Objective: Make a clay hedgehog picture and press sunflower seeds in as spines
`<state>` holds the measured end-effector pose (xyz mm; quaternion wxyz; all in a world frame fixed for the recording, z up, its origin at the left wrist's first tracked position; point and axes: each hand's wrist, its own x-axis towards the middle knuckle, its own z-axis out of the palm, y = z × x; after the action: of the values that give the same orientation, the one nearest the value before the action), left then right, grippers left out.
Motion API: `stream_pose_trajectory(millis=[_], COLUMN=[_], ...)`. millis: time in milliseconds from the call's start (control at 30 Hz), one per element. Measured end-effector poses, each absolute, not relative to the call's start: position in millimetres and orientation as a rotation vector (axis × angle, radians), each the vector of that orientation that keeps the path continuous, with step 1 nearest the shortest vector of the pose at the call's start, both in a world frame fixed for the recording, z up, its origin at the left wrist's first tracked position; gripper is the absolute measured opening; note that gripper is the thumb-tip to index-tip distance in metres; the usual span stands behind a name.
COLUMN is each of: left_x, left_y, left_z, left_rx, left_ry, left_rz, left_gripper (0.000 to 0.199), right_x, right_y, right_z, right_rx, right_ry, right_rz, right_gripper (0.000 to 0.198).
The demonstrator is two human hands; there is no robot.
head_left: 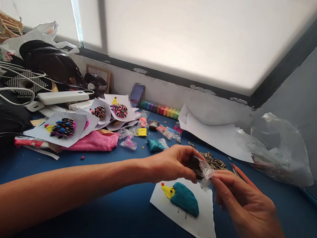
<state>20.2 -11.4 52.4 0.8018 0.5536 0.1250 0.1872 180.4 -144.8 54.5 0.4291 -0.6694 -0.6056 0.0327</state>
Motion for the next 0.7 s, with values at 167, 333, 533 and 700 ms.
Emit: stream_pose_trajectory(millis=[167, 333, 533, 700], left_x=[19, 19, 17, 11], left_y=[-12, -16, -13, -10], left_z=[54, 60, 59, 60], left_rx=[1.235, 1.278, 1.415, 1.606], left_ry=[0.304, 0.317, 0.346, 0.452], left_rz=[0.356, 0.338, 0.279, 0.464], left_gripper=[0.038, 0.032, 0.027, 0.029], right_x=[185, 184, 173, 179], right_y=[-146, -144, -144, -145], right_z=[52, 52, 51, 53], right_rx=[-1.664, -1.615, -1.588, -1.644], right_ry=[-1.613, -1.670, -1.602, -1.564], right_rz=[-0.034, -0.087, 0.075, -0.014], right_gripper=[0.021, 0.017, 0.016, 0.019])
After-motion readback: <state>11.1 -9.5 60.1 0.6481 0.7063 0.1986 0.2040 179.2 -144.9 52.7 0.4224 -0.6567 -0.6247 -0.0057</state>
